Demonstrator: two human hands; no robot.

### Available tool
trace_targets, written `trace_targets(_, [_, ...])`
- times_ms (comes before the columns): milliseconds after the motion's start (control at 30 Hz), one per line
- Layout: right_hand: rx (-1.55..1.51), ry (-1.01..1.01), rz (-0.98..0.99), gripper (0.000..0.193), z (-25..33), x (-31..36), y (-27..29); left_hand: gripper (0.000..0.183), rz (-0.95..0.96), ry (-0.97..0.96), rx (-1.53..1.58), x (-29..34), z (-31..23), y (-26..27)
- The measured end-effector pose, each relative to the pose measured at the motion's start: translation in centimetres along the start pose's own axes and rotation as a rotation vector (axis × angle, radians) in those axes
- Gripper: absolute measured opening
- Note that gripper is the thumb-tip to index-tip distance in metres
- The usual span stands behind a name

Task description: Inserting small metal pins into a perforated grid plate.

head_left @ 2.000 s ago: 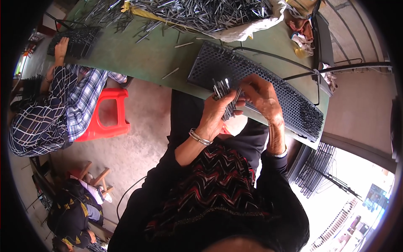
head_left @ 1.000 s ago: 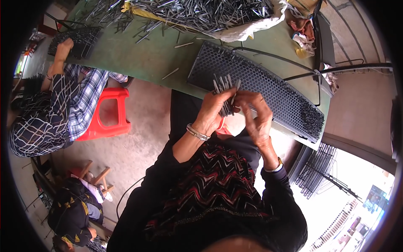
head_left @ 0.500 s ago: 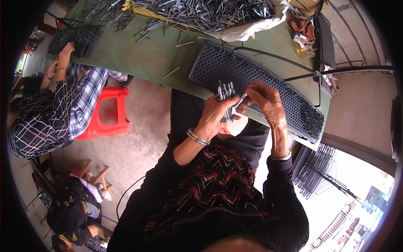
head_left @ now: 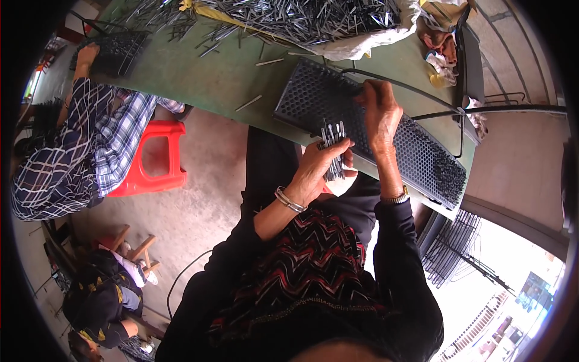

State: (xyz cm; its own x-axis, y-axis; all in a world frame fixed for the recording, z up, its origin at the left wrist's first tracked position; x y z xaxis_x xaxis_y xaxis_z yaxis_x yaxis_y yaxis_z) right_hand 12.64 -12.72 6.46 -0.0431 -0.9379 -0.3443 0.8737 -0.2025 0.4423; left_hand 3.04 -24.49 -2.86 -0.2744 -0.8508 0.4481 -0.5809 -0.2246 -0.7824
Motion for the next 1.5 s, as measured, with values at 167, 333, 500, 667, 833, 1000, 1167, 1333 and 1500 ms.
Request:
trace_targets(167, [0.120,0.037,0.042,0.010,0.5,0.2,0.2,0.025,-0.006,0.014,0.013,0.2,0.1,0.2])
trace_targets(333, [0.170,0.093,0.045,0.010,1.2,0.1,0.6,0.026,0.020,0.027,0.004,0.2,0.3,0.2])
trace_targets(500, [0.164,0.122,0.127,0.010,1.3,-0.4,0.1,0.025,0.028,0.027,-0.015,0.1,0.3,0.3])
trace_targets(667, [0.192,0.219,0.183,0.007,1.5,-0.4,-0.4,0.023,0.022,0.011,-0.060,0.2,0.0,0.1])
trace_targets(833, [0.323,0.369,0.149,0.009,2.4,-0.3,-0.6,0.023,0.027,0.024,-0.074,0.5,0.1,-0.2])
trace_targets(1000, [0.438,0.396,0.084,0.010,3.1,0.4,-0.8,0.024,0.004,0.015,-0.078,0.4,-0.1,-0.1])
trace_targets(1167, [0.523,0.421,0.169,0.012,3.7,-0.1,-1.3,0.025,-0.015,0.030,-0.055,-0.1,-0.2,-0.1])
trace_targets(1333, [0.493,0.318,0.109,0.015,3.2,-0.1,-0.2,0.025,-0.014,0.026,-0.056,0.1,-0.4,-0.8])
trace_targets(1500, [-0.016,-0.174,0.434,0.022,1.4,2.3,0.6,0.022,-0.023,-0.006,-0.096,0.3,-1.1,-0.7])
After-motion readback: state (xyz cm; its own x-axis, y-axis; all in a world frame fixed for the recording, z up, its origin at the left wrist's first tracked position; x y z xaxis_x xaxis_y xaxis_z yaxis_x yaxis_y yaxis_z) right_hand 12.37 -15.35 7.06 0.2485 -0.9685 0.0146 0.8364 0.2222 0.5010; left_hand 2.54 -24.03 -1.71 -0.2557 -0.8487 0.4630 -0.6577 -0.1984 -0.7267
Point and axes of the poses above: each hand's wrist, its own x-axis away from the middle knuckle, its own y-axis out of the back of the hand, z = x × y, the point moved 9 cm from there along -x, towards the middle knuckle, and after that the axes turned 1 degree about x, right-handed, at the moved point
